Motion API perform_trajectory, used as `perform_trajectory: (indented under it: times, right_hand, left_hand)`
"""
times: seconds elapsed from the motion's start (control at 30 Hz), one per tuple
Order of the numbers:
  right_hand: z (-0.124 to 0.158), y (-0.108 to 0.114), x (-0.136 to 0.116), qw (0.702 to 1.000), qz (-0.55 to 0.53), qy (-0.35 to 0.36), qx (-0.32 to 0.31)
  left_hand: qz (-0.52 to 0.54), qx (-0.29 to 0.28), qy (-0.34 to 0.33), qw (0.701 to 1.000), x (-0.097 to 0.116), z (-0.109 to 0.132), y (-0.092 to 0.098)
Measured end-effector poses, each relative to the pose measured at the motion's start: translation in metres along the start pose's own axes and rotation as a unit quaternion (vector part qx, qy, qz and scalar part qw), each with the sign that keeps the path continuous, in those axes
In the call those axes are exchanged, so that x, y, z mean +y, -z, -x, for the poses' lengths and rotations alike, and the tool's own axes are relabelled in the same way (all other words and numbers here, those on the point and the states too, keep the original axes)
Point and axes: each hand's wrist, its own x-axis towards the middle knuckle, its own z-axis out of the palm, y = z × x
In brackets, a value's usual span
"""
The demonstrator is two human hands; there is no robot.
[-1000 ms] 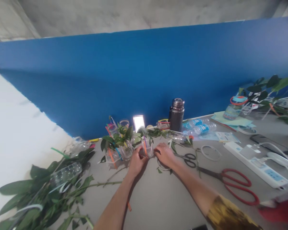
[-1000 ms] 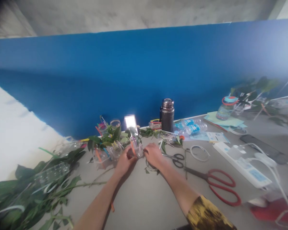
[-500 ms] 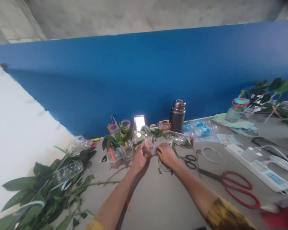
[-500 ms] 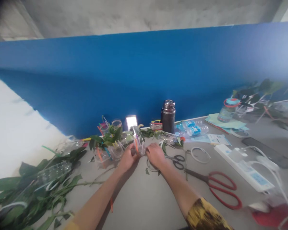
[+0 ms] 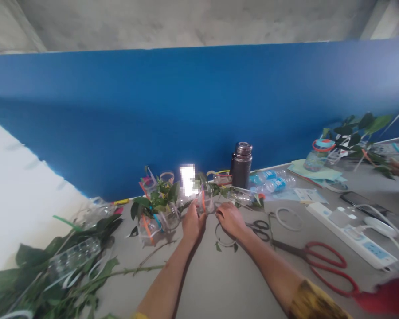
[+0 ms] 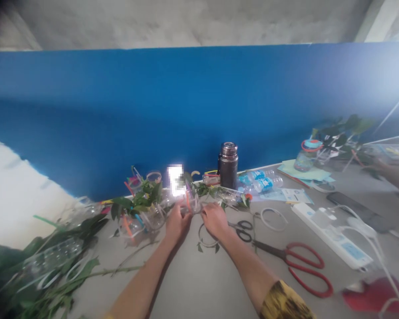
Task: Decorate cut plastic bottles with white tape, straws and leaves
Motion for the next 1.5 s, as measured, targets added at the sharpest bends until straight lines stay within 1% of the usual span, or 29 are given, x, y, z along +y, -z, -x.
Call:
perform_trajectory:
  times: [0.1,0.2,0.33,0.43,0.63,0.7,0.87,1.03,1.23,1.37,1.5]
  right_hand:
    - [0.0,-0.001,0.001,1.0,-0.005,0.004,0.004]
    - [0.0,-0.001,0.001,1.0,-0.006,0.012,0.007]
    - [0.001,-0.002,0.0,0.999,-0.005,0.034,-0.003]
    - [0.002,-0.002,-0.001,0.999,-0.002,0.039,-0.006]
    - [0.004,0.001,-0.003,1.0,0.02,0.004,-0.013]
    - [0.004,0.0,-0.003,1.0,0.025,-0.003,-0.012]
    - [0.003,-0.002,-0.001,1.0,0.013,0.004,-0.002]
    - [0.001,-0.005,0.001,1.0,0.003,-0.004,0.004]
    - [-0.001,-0.007,0.001,1.0,0.007,-0.012,0.005]
    - [0.0,-0.004,0.001,1.0,0.013,-0.014,0.01]
    - [0.0,-0.002,0.002,1.0,0.01,0.003,0.011]
  left_hand:
    - [-0.02,0.026,0.011,0.999,0.001,0.002,0.001]
    - [-0.002,0.038,0.017,0.999,0.002,0.001,0.001]
    - [0.037,0.02,-0.004,0.999,-0.002,-0.002,0.0]
    - [0.044,0.009,-0.023,0.999,-0.006,-0.004,-0.002]
    - [0.027,-0.014,-0.068,0.997,-0.01,-0.008,-0.005]
    - [0.025,-0.015,-0.066,0.997,-0.009,-0.008,-0.004]
    - [0.052,0.016,-0.02,0.998,-0.005,-0.005,-0.003]
    - [0.081,-0.011,-0.043,0.996,-0.008,-0.008,-0.005]
    - [0.057,-0.059,-0.063,0.995,-0.013,-0.013,-0.006]
    - [0.043,-0.06,-0.052,0.996,-0.014,-0.013,-0.007]
    - [0.049,-0.05,-0.043,0.997,-0.013,-0.012,-0.007]
